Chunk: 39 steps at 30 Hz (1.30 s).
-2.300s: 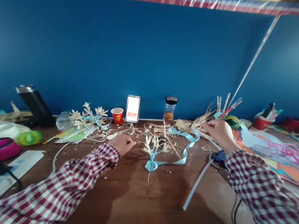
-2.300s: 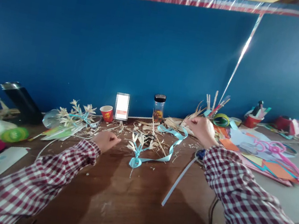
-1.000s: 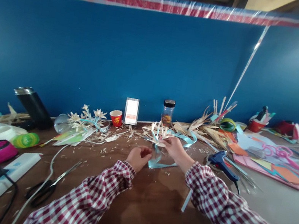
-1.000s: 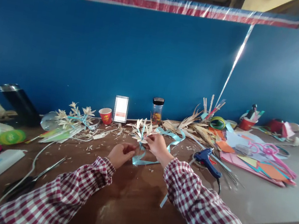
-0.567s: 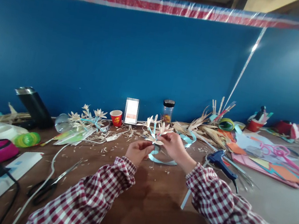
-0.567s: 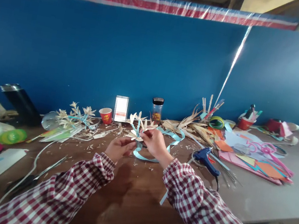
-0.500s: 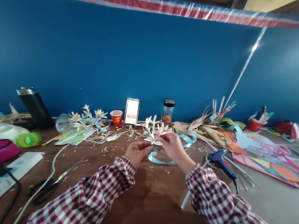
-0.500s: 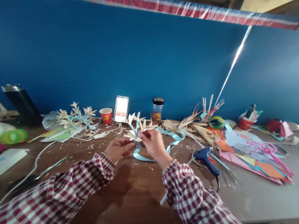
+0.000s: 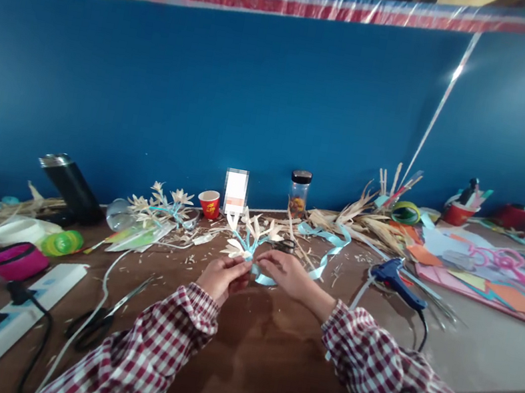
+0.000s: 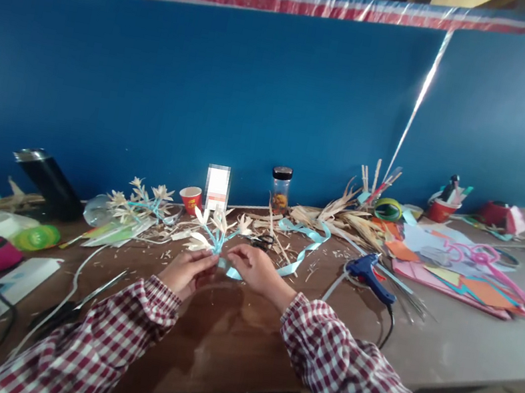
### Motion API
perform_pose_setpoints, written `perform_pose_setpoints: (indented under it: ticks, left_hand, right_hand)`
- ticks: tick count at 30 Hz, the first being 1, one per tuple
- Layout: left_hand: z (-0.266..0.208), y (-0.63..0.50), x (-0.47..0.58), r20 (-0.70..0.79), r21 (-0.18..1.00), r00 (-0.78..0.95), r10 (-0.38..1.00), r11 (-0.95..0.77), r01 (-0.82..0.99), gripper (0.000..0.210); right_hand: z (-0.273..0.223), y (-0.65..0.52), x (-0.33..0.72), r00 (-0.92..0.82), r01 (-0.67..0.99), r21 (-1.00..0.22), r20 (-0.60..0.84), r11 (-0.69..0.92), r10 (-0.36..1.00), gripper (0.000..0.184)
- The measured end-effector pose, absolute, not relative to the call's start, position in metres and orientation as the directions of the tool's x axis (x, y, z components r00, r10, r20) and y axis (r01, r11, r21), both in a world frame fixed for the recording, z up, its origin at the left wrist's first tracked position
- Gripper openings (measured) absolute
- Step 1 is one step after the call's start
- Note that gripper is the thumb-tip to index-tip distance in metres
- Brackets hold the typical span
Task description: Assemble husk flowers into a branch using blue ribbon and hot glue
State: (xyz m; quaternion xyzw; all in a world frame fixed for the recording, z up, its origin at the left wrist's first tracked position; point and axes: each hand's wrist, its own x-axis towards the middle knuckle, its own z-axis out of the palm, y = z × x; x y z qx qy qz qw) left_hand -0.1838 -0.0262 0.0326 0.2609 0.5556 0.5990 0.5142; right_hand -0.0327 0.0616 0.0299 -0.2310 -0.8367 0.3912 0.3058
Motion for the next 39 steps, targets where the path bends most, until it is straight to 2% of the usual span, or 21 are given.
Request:
perform_pose_setpoints:
  ticks: [3,12,15,18,24,29,39]
  left_hand:
    - [0.029,-0.029,-0.183,-0.296,0.91,-0.327,0.897,0.16,-0.382,0.016]
    - [0.01,-0.028,-0.189,-0.306,0.938,-0.338,0.89,0.222,-0.265,0.019]
    - [0.006,-0.029,-0.193,-0.298,0.945,-0.28,0.912,0.242,-0.218,0.024]
    - [0.007,-0.03,-0.197,-0.324,0.926,-0.179,0.929,0.273,-0.261,0.033]
    - [0.007,-0.029,-0.201,-0.419,0.837,-0.049,0.907,0.365,-0.408,0.033]
    - [0.005,-0.024,-0.196,-0.373,0.836,-0.055,0.926,0.31,-0.453,0.034]
    - [0.002,-0.02,-0.195,-0.343,0.853,-0.01,0.939,0.307,-0.421,0.035]
  right_hand:
    - [0.023,0.058,-0.04,-0.76,0.138,-0.804,0.289,0.579,0.582,0.023]
    - [0.016,0.057,-0.04,-0.825,0.141,-0.831,0.202,0.539,0.527,0.017]
    - [0.014,0.056,-0.04,-0.835,0.158,-0.827,0.179,0.539,0.52,0.014]
    - [0.015,0.054,-0.04,-0.828,0.199,-0.807,0.164,0.555,0.536,0.012]
    - [0.021,0.05,-0.043,-0.807,0.222,-0.791,0.178,0.57,0.562,0.019]
    - [0.019,0.052,-0.04,-0.787,0.182,-0.807,0.224,0.562,0.575,0.008]
    - [0.018,0.048,-0.036,-0.774,0.153,-0.828,0.239,0.539,0.587,0.01]
